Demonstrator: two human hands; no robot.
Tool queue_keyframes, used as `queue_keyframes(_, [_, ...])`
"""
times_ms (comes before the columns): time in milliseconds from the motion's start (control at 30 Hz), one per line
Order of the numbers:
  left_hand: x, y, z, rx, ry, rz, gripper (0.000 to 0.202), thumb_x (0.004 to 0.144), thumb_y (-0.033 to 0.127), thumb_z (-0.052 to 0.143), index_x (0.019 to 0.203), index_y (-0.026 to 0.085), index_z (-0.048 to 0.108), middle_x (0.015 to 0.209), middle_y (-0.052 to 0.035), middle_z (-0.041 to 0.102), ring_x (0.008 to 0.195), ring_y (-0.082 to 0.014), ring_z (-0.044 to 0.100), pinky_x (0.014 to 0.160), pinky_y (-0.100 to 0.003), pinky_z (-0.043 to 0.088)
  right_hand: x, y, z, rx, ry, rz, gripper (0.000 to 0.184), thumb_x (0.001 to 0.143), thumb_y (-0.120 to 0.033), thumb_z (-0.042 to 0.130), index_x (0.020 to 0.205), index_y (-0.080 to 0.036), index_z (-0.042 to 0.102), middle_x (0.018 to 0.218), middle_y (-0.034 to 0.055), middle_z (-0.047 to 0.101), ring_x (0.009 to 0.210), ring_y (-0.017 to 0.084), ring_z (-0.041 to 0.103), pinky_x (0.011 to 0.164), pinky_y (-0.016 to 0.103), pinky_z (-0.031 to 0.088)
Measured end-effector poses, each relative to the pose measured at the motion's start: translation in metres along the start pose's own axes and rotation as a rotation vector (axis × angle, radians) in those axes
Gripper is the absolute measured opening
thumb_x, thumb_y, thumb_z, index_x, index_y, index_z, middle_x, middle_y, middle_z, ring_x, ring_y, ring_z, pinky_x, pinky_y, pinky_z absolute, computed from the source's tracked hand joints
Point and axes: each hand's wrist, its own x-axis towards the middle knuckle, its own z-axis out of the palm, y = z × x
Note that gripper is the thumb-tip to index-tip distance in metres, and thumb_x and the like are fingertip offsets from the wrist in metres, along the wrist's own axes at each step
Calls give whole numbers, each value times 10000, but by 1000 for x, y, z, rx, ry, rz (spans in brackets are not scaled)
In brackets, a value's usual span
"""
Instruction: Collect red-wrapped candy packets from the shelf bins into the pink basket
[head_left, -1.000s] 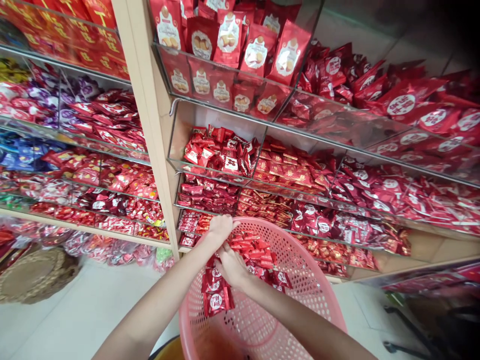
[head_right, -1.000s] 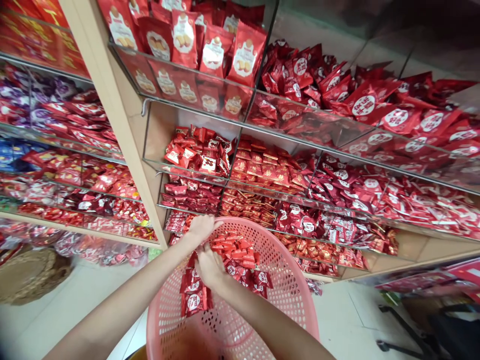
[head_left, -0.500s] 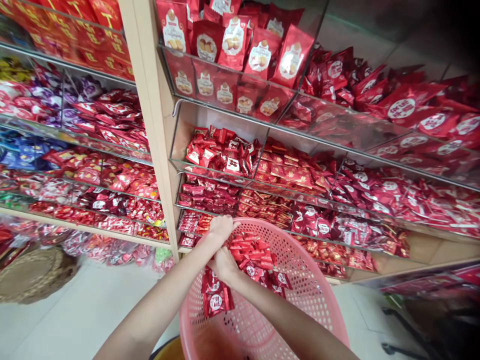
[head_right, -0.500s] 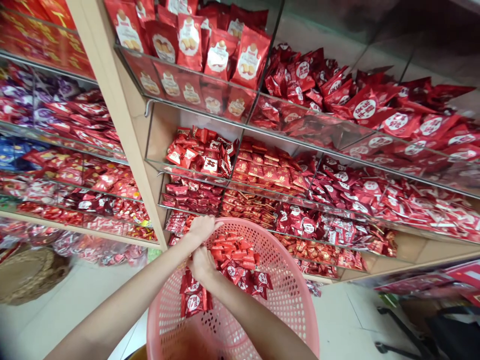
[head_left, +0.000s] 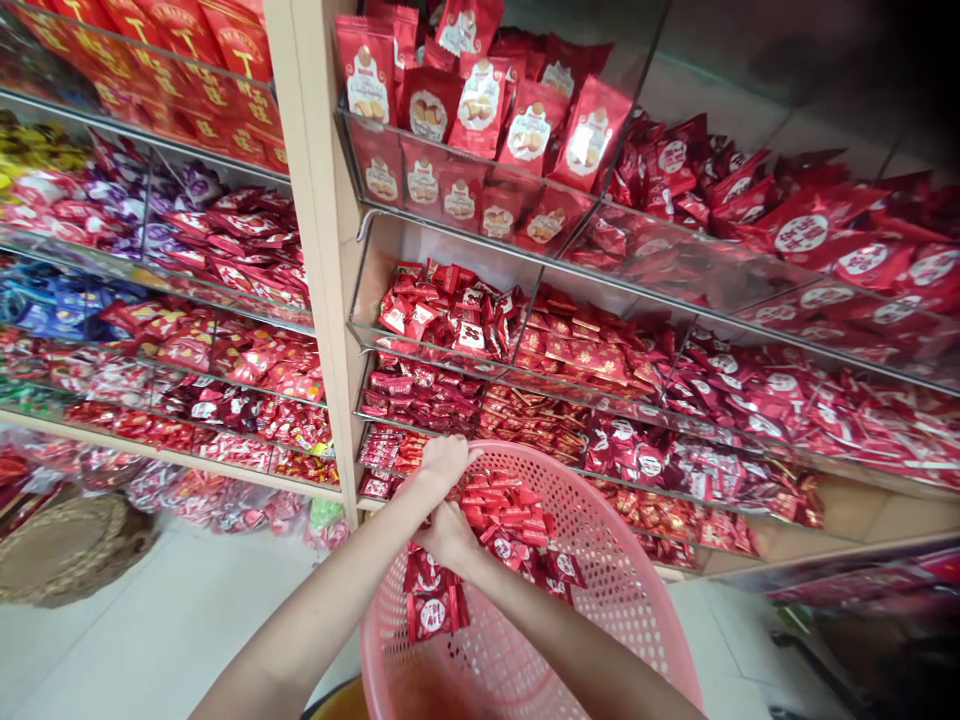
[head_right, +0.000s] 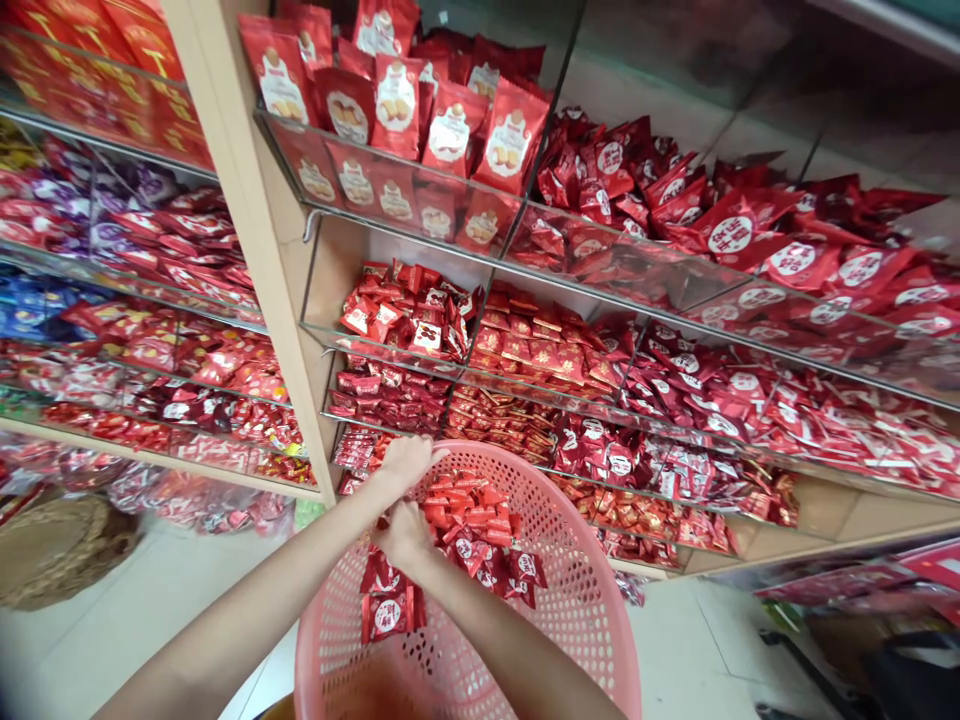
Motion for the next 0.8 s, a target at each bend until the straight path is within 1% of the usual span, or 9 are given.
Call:
queue_keyframes(200, [0,-1,2,5,11,-5,586,771,545,208,958,101,541,867,-147,623,825,-229,581,682,-320,435,2,5,2,3,2,-37,313,635,-214,543,941,-158,574,886,77,622,759,175,575,581,217,390])
queue_keyframes(300, [0,-1,1,8,10,-8,584,772,544,208,956,99,541,861,-146,624,822,-232,581,675,-322,438,6,10,4,58,-6,-86,310,619,-199,552,924,-151,578,861,62,629,742,167,572,590,216,400])
queue_keyframes(367, [-1,0,0,10,5,-10,586,774,542,205,962,99,540,862,-150,624,825,-227,581,677,-316,437,9,12,4,103,12,-125,313,609,-185,550,918,-147,576,853,52,631,724,158,569,596,216,409])
queue_keyframes(500, [-2,1,-2,16,-6,-22,588,776,539,200,984,104,535,881,-155,622,847,-225,577,696,-311,432,10,14,-2,207,30,-210,259,626,-169,526,876,-134,581,822,39,634,695,143,563,617,219,424])
queue_keyframes(567, [-1,1,-3,18,-19,-27,593,774,544,198,982,105,540,884,-155,623,852,-228,577,700,-312,431,9,14,-8,283,7,-248,245,645,-183,528,879,-134,579,823,32,631,709,144,562,637,223,429])
queue_keyframes(633, [-1,1,-4,18,-32,-21,595,769,551,204,978,108,543,889,-154,624,857,-229,576,700,-311,432,7,15,-14,385,-41,-247,241,667,-207,524,891,-131,570,817,27,625,700,141,564,623,224,436])
queue_keyframes(733, [0,1,-6,18,-43,-6,587,769,548,219,978,104,540,893,-155,625,861,-229,575,699,-309,434,4,15,-16,575,-164,-185,240,701,-246,502,905,-125,538,750,14,604,584,122,562,511,211,437])
queue_keyframes(800, [1,-1,-6,19,-43,8,580,775,538,218,973,98,540,891,-154,625,857,-229,576,695,-307,435,1,13,-15,706,-206,-147,232,711,-271,496,897,-132,504,704,-2,574,511,109,548,442,200,420])
